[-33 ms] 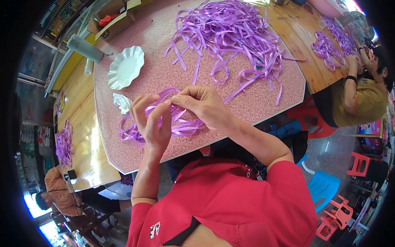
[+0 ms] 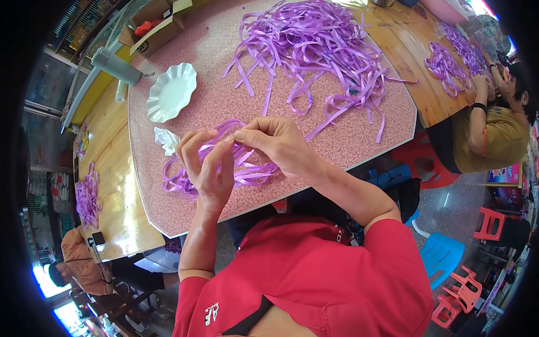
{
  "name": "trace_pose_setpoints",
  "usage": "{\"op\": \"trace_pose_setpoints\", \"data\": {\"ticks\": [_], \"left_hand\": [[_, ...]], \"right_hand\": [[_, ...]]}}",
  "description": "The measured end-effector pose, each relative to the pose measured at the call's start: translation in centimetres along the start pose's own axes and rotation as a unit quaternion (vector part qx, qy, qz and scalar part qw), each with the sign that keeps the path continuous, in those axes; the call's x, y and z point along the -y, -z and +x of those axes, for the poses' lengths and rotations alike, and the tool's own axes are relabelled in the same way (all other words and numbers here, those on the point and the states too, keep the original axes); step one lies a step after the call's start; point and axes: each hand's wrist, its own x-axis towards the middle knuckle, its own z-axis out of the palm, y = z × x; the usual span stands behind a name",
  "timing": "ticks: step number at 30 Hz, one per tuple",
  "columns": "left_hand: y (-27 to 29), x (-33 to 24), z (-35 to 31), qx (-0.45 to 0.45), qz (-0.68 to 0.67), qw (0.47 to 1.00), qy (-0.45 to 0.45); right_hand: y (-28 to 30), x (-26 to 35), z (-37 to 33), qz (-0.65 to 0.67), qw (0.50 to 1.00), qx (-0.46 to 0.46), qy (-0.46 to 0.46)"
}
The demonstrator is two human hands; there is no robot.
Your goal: Untangling and sorting purple plastic ribbons on a table.
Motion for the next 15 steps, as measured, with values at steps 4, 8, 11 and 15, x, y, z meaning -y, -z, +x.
{"op": "trace_pose_setpoints", "data": {"ticks": [4,8,11,15], "left_hand": [[0.7,-0.1,0.6,0.052,0.086,0.992,-0.080],[-0.2,1.0,0.2,0.057,0.094,0.991,-0.078],[-0.7,1.2,0.2,0.075,0.103,0.990,-0.061],[-1.1,0.7,-0.3,0.025,0.074,0.997,-0.016]], "right_hand": [[0.3,0.5,0.1,0.009,0.999,0.004,-0.031],[0.3,0.4,0.4,-0.053,0.998,-0.006,-0.020],[0.5,-0.1,0.7,-0.029,0.999,0.003,-0.031],[0.3,-0.4,0.5,0.140,0.982,0.049,-0.114]]}}
